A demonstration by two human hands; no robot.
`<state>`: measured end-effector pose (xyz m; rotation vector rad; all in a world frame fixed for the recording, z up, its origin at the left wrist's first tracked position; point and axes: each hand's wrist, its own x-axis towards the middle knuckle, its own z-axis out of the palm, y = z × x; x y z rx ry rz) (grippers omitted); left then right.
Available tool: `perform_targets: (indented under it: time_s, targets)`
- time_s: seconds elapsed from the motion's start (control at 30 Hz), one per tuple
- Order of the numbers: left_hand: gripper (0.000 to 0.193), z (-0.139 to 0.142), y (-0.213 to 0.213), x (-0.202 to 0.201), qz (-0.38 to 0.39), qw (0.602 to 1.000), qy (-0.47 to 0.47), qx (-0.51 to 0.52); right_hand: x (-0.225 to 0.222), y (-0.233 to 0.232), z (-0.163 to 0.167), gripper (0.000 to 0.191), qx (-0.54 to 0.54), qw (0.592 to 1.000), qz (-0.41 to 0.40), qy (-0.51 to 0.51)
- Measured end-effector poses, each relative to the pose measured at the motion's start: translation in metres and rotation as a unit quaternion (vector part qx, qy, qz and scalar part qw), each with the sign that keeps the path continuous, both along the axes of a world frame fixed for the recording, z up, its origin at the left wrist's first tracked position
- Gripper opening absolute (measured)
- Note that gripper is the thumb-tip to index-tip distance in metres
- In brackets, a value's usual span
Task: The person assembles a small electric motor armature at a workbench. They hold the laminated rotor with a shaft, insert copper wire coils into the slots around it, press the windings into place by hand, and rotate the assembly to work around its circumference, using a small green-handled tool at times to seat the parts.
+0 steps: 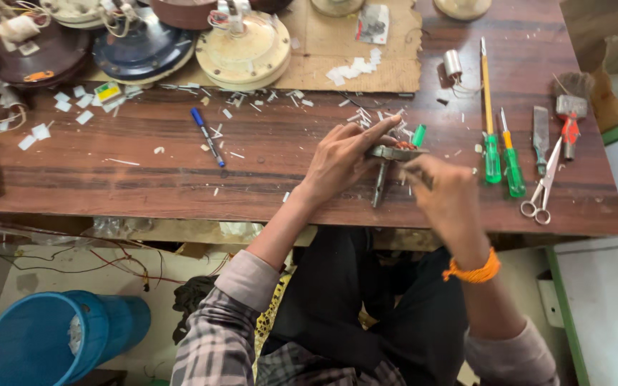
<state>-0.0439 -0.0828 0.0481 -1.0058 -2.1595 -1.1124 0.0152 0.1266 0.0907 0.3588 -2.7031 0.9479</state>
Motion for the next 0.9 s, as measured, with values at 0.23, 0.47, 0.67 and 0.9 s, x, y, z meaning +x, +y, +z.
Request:
perform_targets:
  time_s: [0.23, 0.47, 0.67, 0.9]
  targets:
    - [0.078, 0.007, -0.014, 0.007, 0.001, 0.994, 0.013, -0.105, 0.004, -0.01, -0.042, 0.008, 0.015, 0.996, 0.002, 0.089]
    - [0.05, -0.007, -0.011, 0.016, 0.048, 0.967, 0.134, -0.212, 0.019, -0.007, -0.067, 0.008, -0.078, 0.994, -0.037, 0.068]
    - [0.039, -0.025, -0.01, 0.021, 0.069, 0.949, 0.229, -0.207, 0.045, 0.011, -0.06, 0.012, -0.069, 0.997, -0.01, 0.04]
    - [0.026, -0.027, 0.009, 0.035, 0.042, 0.99, 0.111, -0.077, 0.055, 0.013, 0.006, 0.011, -0.022, 0.996, 0.068, 0.06]
